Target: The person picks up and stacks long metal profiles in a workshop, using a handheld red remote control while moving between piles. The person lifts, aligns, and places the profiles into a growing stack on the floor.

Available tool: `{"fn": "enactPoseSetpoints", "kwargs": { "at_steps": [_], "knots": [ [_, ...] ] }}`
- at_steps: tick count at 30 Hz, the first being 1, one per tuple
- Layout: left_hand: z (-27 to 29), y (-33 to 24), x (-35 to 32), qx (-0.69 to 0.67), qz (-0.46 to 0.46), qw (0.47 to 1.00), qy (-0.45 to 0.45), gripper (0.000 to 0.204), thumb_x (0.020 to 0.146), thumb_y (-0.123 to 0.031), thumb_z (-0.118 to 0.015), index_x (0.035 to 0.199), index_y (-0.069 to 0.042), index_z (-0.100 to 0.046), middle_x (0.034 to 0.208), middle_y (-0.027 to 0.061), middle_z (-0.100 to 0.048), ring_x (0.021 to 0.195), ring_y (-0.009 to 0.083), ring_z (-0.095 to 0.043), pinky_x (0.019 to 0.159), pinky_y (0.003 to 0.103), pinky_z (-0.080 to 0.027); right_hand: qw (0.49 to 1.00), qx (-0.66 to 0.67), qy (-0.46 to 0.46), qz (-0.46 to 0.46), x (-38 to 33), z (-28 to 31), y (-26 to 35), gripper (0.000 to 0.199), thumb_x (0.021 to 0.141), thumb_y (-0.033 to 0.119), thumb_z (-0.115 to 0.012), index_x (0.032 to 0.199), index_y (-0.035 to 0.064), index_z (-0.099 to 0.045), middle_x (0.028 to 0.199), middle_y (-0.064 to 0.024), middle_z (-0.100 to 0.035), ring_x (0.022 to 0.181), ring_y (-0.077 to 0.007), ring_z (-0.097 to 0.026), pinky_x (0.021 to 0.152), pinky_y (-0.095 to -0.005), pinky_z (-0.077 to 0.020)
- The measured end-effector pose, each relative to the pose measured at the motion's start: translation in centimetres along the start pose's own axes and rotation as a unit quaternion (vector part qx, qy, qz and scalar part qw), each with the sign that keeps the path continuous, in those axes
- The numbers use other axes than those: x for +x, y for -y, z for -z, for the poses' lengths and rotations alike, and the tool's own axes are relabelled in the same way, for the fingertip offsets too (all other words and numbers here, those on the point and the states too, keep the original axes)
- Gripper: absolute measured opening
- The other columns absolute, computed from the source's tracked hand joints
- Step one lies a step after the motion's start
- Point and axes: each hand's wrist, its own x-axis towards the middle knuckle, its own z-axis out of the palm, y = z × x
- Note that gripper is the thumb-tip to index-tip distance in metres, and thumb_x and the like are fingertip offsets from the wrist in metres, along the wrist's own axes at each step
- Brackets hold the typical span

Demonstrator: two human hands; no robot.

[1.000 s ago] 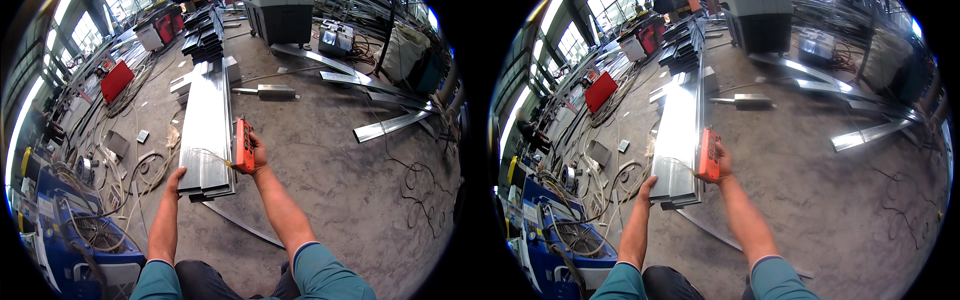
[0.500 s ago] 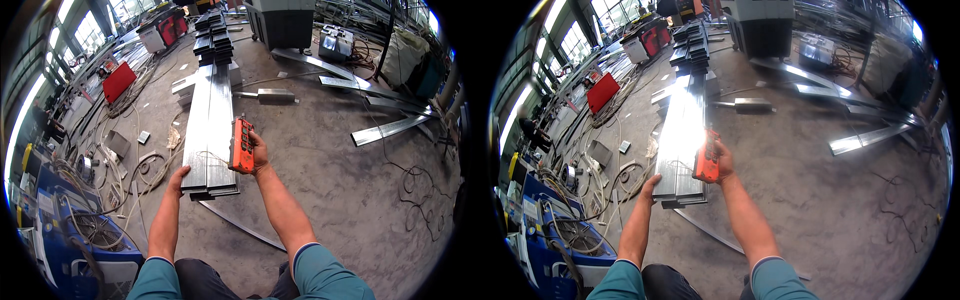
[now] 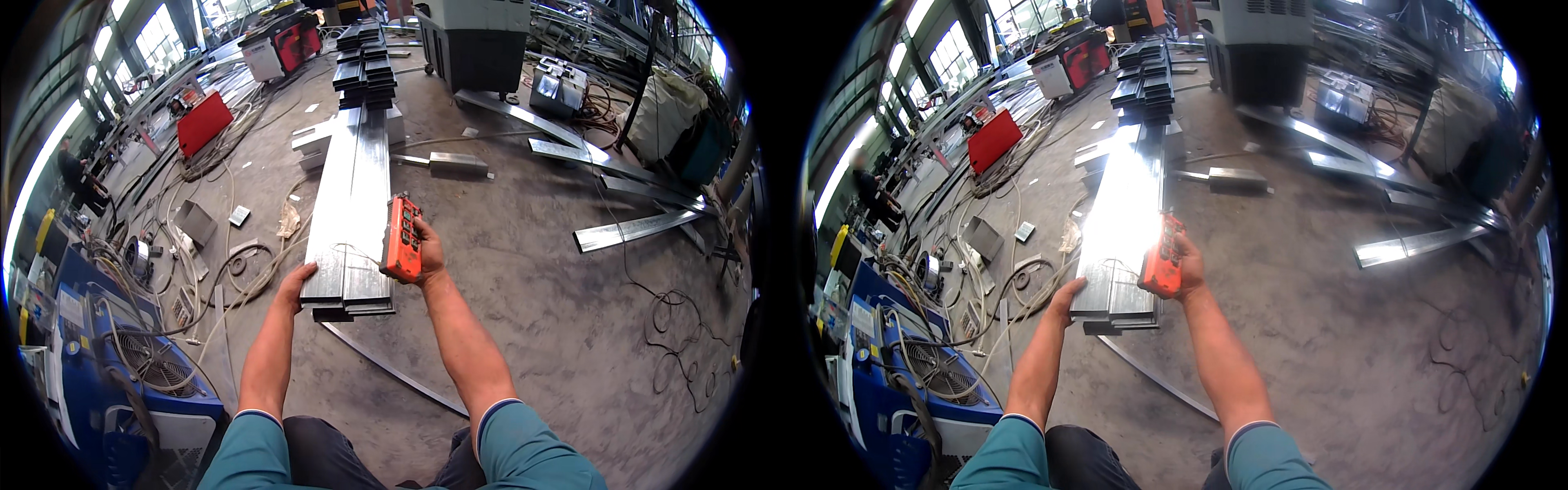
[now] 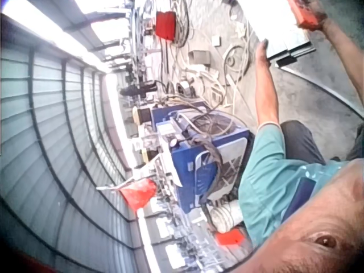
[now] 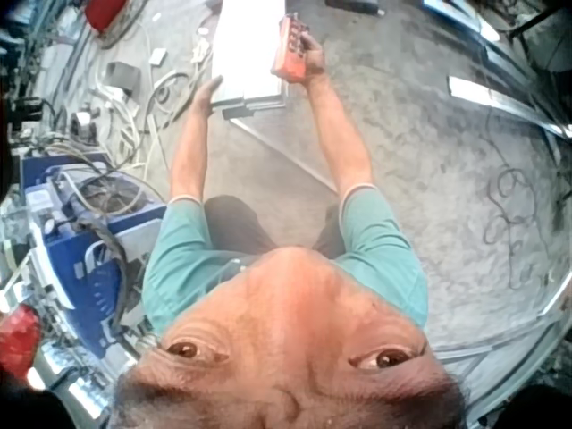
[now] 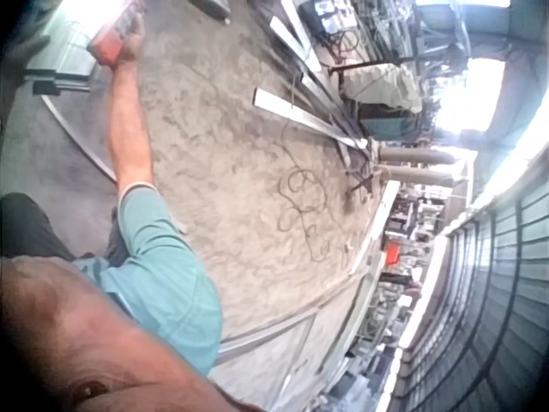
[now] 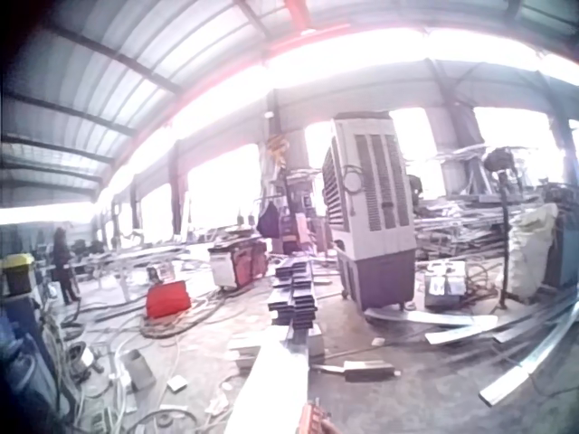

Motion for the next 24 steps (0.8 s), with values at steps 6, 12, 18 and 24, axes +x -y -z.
{"fn": "enactPoseSetpoints", "kwargs": {
  "at_steps": [6,12,18,24],
  "knots": [
    [-0.1,-0.1,-0.5,-0.002,-0.004,1.000,-0.002,0.046,0.093,-0.025,-0.062,0.130,0.001,-0.052,0.115,0.0134,-0.067,0.097,0.0237,-0.068,0.085,0.038,-0.056,1.000,-0.009,-0.008,0.008,-0.2,-0.6,-0.2,0.028,0.098,0.031,-0.050,0.105,0.0058,-0.060,0.083,-0.0051,-0.064,0.072,-0.0180,-0.063,0.064,-0.0333,-0.0538],
    [-1.6,-0.7,-1.8,0.013,-0.012,1.000,-0.017,0.046,0.093,-0.024,-0.062,0.131,0.001,-0.051,0.115,0.0135,-0.066,0.098,0.0238,-0.068,0.085,0.038,-0.056,1.000,0.010,-0.011,-0.001,-0.1,-0.4,-0.3,0.032,0.098,0.034,-0.050,0.110,0.0062,-0.059,0.087,-0.0063,-0.065,0.074,-0.0192,-0.064,0.065,-0.0338,-0.0543],
    [-1.5,-0.4,-1.0,0.020,-0.029,0.999,0.002,0.044,0.092,-0.028,-0.062,0.125,0.001,-0.057,0.113,0.0133,-0.067,0.097,0.0237,-0.068,0.087,0.037,-0.054,0.995,0.021,0.093,-0.017,-0.4,0.0,0.4,0.034,0.098,0.028,-0.049,0.117,0.0018,-0.060,0.102,-0.0133,-0.070,0.089,-0.0256,-0.070,0.083,-0.0386,-0.0582],
    [-1.8,-0.5,-1.9,0.009,-0.039,0.999,0.002,0.044,0.091,-0.026,-0.063,0.126,0.000,-0.058,0.115,0.0124,-0.067,0.101,0.0231,-0.066,0.090,0.036,-0.051,0.998,-0.046,-0.028,0.024,-1.2,-2.6,-0.3,0.036,0.097,0.035,-0.048,0.116,0.0059,-0.059,0.090,-0.0101,-0.066,0.079,-0.0240,-0.066,0.067,-0.0384,-0.0568]
  ]
}}
